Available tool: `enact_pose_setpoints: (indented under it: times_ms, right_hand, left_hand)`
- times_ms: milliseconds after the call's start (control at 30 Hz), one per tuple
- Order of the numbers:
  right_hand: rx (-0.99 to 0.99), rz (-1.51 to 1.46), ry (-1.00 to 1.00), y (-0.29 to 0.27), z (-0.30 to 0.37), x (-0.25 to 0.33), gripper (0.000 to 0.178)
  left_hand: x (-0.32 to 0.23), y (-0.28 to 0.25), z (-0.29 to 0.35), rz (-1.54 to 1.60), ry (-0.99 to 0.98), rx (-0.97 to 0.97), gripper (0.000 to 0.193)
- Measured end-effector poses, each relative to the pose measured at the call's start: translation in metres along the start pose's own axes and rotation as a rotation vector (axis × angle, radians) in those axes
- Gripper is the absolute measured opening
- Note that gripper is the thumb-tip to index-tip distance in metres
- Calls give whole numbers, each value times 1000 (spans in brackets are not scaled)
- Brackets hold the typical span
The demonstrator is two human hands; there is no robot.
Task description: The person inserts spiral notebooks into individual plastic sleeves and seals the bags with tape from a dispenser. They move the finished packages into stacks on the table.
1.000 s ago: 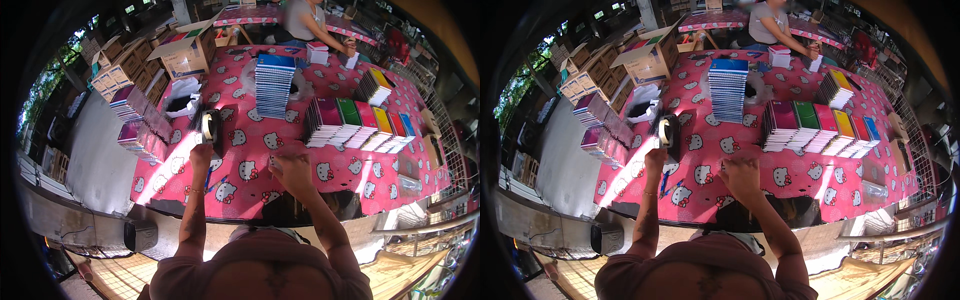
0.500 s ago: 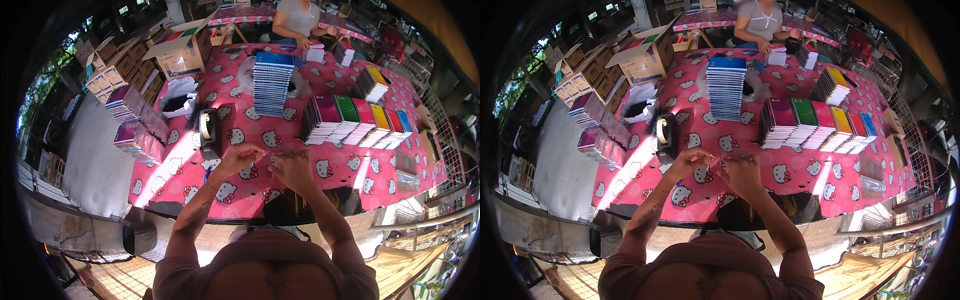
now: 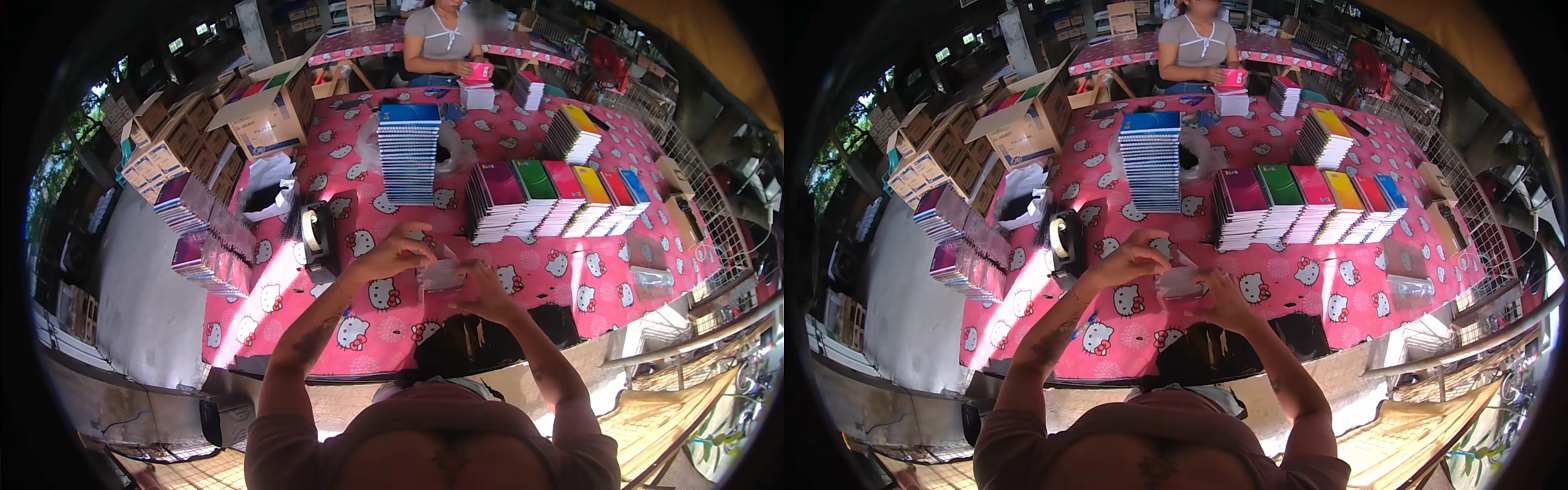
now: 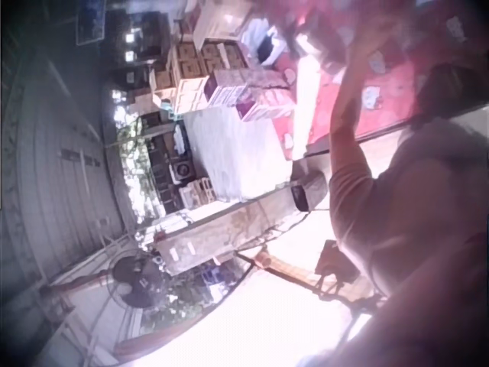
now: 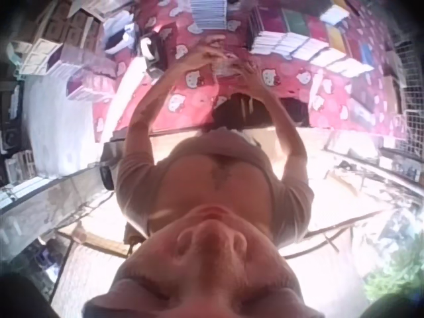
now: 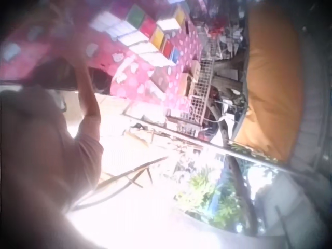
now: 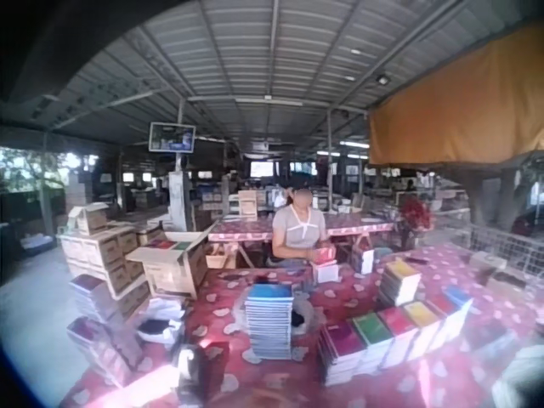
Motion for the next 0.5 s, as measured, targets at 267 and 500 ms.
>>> enact_pose_setpoints:
  times_ms: [267,500]
  right_hand:
    - [54,120,-203,16,-2,-6,50]
    - [-142,-847,409,22,-35,-23,43]
  left_hand:
    - [8,52,3,-271,50,-183,46]
    - [29,40,29,679,-583,-326,70]
Point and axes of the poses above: each hand's wrist, its own z-axis away from the middle knuckle, its own y-axis out of the palm, x = y × z, the point moved 1 cm from there along -z, towards the middle knuckle, and after that the axes turned 10 degrees about -x, right-handed, at the moved point
